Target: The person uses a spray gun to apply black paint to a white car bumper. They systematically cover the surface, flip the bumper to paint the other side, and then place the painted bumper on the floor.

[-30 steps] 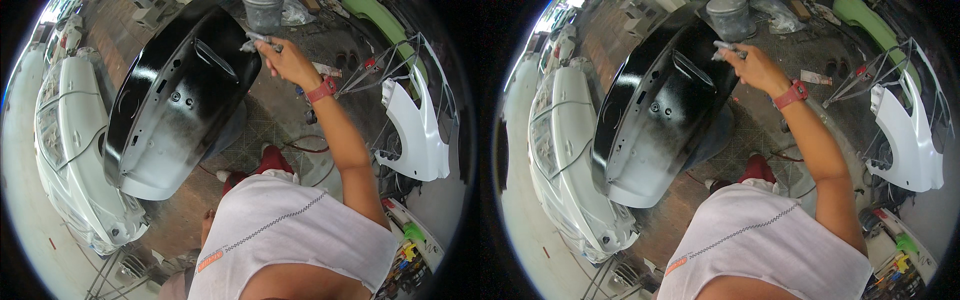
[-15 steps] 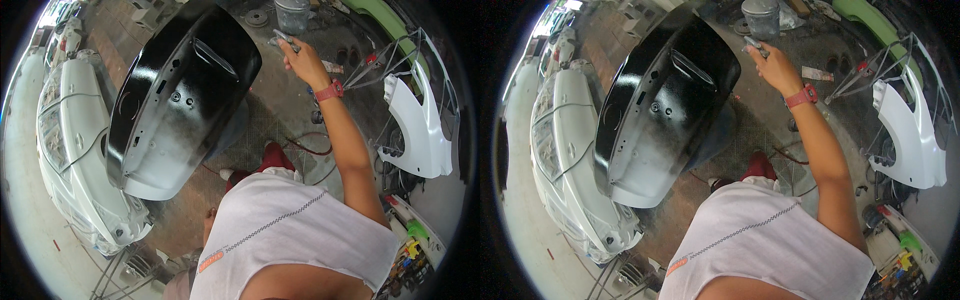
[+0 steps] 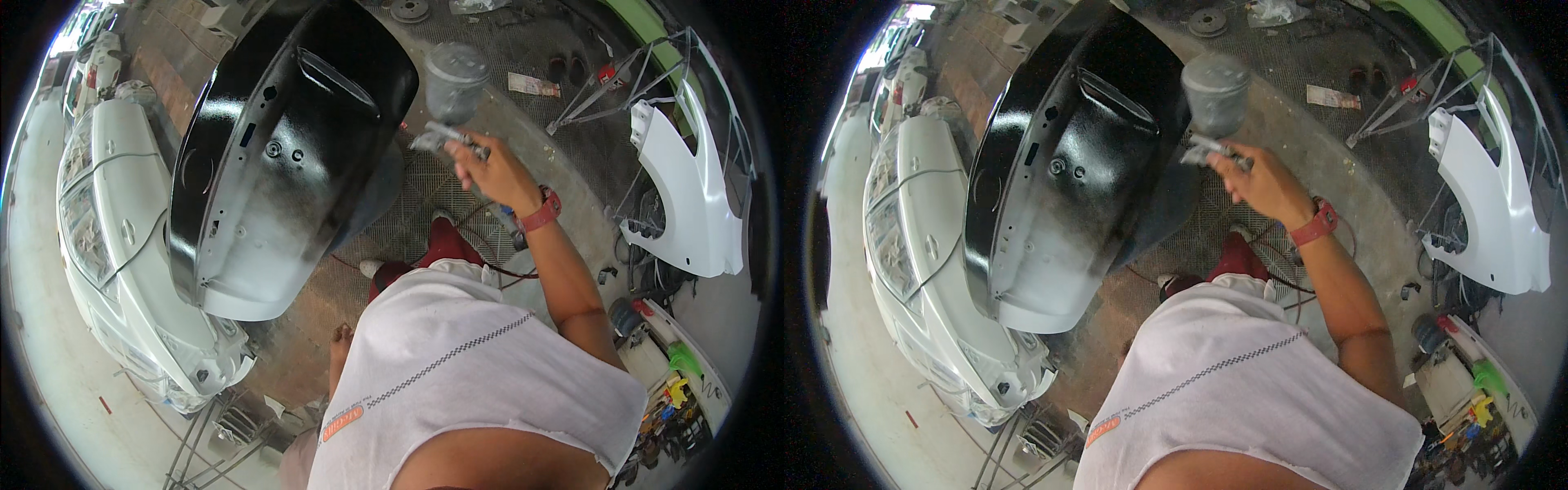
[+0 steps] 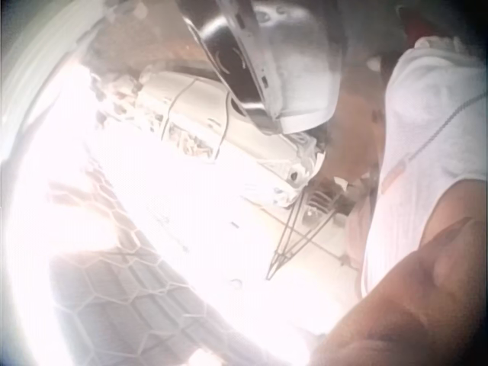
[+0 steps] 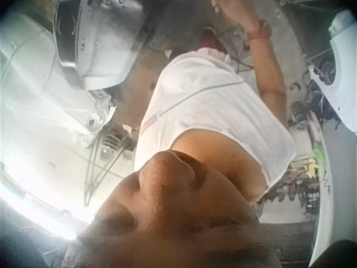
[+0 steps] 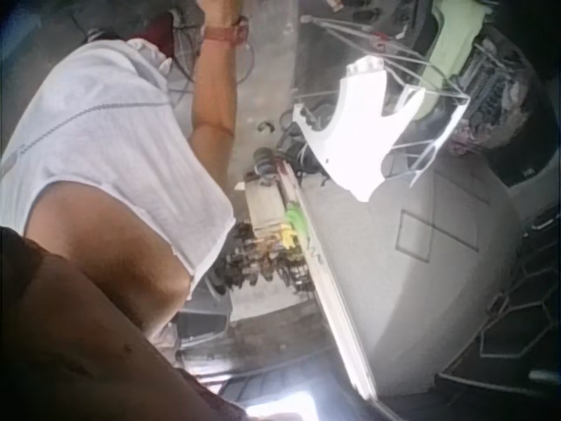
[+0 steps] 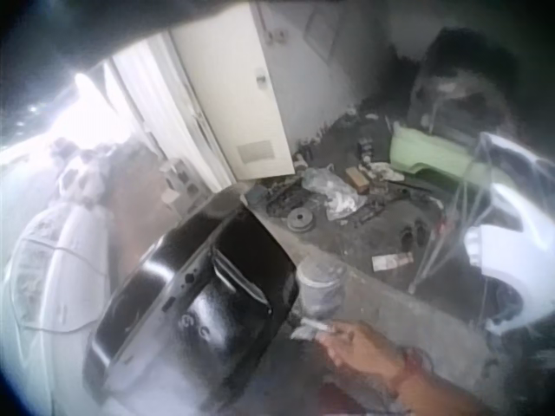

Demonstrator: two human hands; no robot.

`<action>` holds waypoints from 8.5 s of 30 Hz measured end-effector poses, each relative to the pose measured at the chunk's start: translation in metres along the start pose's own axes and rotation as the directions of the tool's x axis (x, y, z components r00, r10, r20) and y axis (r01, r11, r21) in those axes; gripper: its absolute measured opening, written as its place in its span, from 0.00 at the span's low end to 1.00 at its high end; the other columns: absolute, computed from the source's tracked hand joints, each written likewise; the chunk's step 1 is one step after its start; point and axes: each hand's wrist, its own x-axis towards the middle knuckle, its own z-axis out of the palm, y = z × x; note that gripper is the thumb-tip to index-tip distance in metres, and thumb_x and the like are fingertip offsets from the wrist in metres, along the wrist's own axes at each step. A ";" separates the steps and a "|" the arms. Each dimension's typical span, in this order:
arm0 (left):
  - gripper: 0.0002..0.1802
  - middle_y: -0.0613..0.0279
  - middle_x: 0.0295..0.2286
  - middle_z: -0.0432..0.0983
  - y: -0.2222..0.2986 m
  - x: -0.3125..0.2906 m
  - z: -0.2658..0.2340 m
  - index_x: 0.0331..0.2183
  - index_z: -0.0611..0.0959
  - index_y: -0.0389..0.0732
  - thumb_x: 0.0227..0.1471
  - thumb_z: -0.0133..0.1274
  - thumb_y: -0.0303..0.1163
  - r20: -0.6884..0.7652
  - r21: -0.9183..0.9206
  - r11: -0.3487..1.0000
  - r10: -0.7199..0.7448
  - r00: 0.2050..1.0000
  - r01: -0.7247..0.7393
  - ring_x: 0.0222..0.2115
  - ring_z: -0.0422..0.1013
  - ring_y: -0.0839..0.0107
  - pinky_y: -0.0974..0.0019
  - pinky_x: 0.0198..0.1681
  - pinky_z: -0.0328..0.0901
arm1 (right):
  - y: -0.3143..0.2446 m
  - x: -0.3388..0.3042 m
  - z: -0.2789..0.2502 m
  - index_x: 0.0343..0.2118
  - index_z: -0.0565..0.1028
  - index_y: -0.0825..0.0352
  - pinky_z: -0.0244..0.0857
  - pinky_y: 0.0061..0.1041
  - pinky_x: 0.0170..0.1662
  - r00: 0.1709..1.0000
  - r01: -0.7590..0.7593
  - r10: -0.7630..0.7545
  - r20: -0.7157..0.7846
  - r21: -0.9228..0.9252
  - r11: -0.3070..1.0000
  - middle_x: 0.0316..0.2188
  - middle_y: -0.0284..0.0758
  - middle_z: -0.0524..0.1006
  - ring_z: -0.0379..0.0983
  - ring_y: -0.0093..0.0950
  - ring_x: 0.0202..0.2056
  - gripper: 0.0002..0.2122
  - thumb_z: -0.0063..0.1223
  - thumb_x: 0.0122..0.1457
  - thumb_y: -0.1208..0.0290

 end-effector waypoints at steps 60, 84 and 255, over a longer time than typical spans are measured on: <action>0.27 0.61 0.42 0.80 0.041 0.003 -0.027 0.57 0.79 0.35 0.68 0.56 0.47 0.055 0.061 0.962 0.264 0.963 -0.267 0.43 0.74 0.70 0.66 0.50 0.68 | 0.109 0.034 0.002 0.56 0.80 0.63 0.74 0.30 0.36 0.917 0.072 -0.079 -0.390 -0.033 0.997 0.25 0.32 0.81 0.78 0.27 0.24 0.25 0.53 0.70 0.46; 0.26 0.55 0.49 0.83 0.057 0.040 0.035 0.55 0.84 0.43 0.69 0.52 0.53 0.338 0.309 0.905 0.183 0.923 -0.292 0.52 0.75 0.62 0.58 0.58 0.67 | 0.059 -0.068 0.024 0.73 0.61 0.62 0.71 0.19 0.30 0.927 0.258 -0.264 -0.266 -0.057 0.964 0.50 0.40 0.82 0.81 0.22 0.39 0.43 0.46 0.66 0.32; 0.28 0.52 0.52 0.79 0.296 -0.116 0.135 0.58 0.78 0.34 0.64 0.61 0.43 0.394 -0.727 0.339 0.918 0.042 -0.598 0.54 0.74 0.65 0.61 0.61 0.66 | -0.068 -0.059 0.148 0.42 0.76 0.69 0.65 0.20 0.19 0.996 0.077 -0.088 -0.026 -0.274 0.959 0.26 0.33 0.79 0.78 0.22 0.25 0.27 0.36 0.76 0.46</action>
